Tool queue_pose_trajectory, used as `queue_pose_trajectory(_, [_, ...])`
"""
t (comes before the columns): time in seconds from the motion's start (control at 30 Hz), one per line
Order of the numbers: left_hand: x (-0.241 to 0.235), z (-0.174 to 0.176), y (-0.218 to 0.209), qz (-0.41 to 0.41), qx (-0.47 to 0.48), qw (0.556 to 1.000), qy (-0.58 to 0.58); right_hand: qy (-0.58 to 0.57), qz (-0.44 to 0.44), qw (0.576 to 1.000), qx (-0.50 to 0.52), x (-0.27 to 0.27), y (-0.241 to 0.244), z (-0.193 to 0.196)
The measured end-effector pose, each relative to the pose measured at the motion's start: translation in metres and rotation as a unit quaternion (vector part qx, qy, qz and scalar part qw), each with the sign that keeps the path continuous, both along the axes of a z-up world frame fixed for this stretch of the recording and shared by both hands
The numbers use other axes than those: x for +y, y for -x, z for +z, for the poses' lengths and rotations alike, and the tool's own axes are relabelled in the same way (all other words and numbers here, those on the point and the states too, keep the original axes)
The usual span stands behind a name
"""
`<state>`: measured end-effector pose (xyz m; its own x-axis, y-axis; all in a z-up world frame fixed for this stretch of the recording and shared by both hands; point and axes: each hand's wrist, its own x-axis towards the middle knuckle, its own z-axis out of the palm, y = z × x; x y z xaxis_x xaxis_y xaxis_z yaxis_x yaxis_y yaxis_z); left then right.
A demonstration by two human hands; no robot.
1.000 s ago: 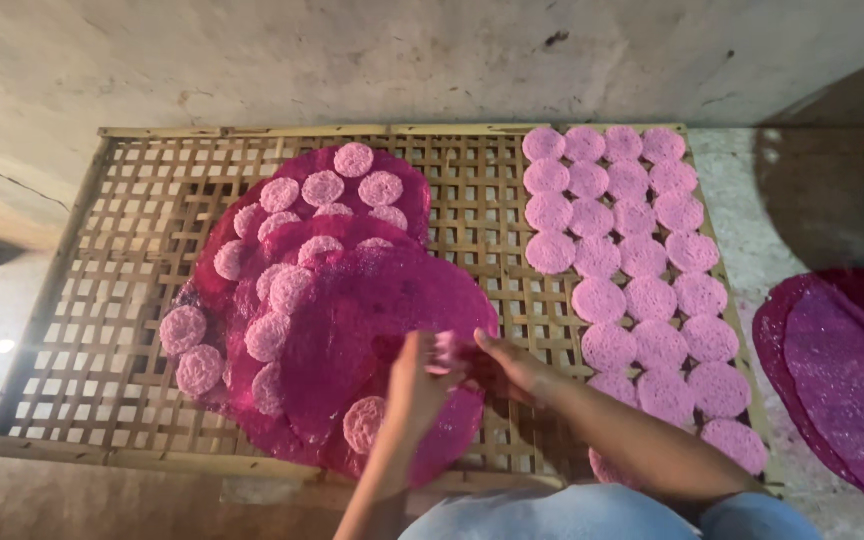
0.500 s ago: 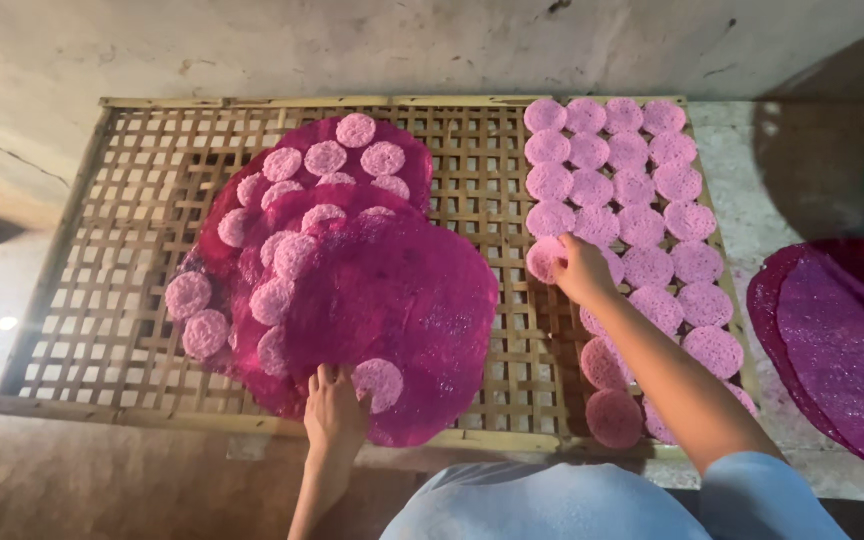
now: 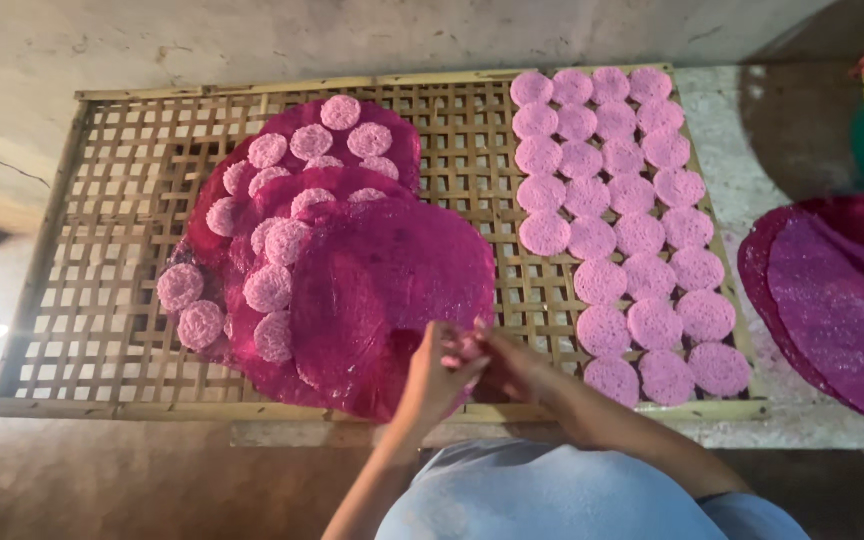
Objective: The person arranges pink circular decorative items on a wooden lattice tray. They pick up each item from a pile and place it in a neat row on the tray, continuing until the tray is filled.
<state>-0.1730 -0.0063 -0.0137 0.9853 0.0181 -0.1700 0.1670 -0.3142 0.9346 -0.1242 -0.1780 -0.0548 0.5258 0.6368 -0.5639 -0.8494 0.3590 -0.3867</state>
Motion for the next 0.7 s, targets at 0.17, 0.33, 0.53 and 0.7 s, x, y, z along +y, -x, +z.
queue_pose_trajectory(0.17, [-0.022, 0.025, -0.007, 0.044, -0.140, 0.983, -0.110, 0.337, -0.003, 0.927, -0.167, -0.052, -0.052, -0.005])
queue_pose_trajectory(0.33, [-0.011, 0.024, 0.000, -0.005, -0.127, 0.976, -0.179, 0.531, -0.022, 0.647, -0.547, -0.095, -0.097, -0.023])
queue_pose_trajectory(0.53, [-0.009, 0.007, 0.011, 0.003, -0.119, 0.974, -0.193, 0.640, -0.027, 0.428, -0.638, -0.086, -0.087, -0.025])
queue_pose_trajectory(0.7, [-0.002, 0.003, 0.007, 0.004, -0.139, 0.963, -0.232, 0.661, -0.021, 0.295, -0.690, -0.043, -0.083, -0.008])
